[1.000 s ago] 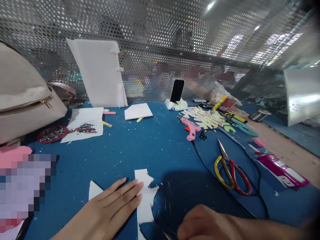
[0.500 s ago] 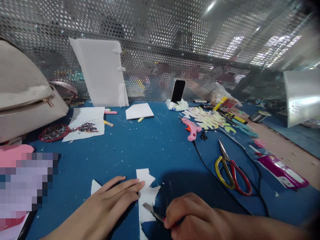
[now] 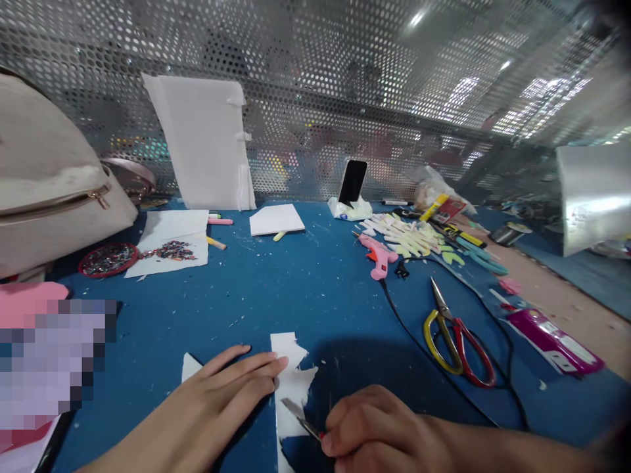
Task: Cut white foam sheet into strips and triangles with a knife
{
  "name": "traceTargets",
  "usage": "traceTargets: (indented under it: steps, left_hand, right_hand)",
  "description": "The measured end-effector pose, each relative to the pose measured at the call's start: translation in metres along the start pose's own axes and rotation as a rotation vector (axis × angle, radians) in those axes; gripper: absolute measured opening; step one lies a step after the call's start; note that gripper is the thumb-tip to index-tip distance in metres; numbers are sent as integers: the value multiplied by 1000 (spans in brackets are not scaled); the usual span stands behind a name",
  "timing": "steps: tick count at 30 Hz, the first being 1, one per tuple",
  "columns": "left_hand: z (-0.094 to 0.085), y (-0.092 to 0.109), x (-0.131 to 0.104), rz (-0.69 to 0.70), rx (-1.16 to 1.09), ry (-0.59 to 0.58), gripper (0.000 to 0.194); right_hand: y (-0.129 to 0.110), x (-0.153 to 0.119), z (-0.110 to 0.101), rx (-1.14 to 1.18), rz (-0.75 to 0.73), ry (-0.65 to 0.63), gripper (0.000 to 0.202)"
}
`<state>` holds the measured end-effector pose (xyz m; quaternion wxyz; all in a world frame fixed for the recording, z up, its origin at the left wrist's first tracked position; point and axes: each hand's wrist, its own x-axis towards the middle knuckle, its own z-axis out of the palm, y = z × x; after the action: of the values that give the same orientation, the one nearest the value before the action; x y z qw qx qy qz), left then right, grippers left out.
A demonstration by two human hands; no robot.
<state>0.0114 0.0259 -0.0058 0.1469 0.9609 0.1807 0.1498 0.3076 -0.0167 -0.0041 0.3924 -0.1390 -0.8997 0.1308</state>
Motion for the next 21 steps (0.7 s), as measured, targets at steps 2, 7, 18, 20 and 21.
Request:
traceTargets:
  steps: [2, 7, 18, 20, 21]
  left_hand:
    - [0, 0, 0, -1, -4, -10, 100]
    - [-3, 2, 0, 11, 25, -1, 101]
    - [1, 2, -2, 17, 42, -26, 94]
    - [1, 2, -2, 13, 43, -38, 95]
    - [1, 1, -2, 18, 44, -38, 95]
  right_hand:
    - [0, 4, -2, 6, 1, 2, 23]
    - [1, 7, -3, 16, -47, 44, 26]
    - [-3, 9, -5, 27, 10, 16, 27]
    - [-2, 7, -5, 32, 9, 13, 25]
    - [-2, 6, -6, 35, 5, 11, 24]
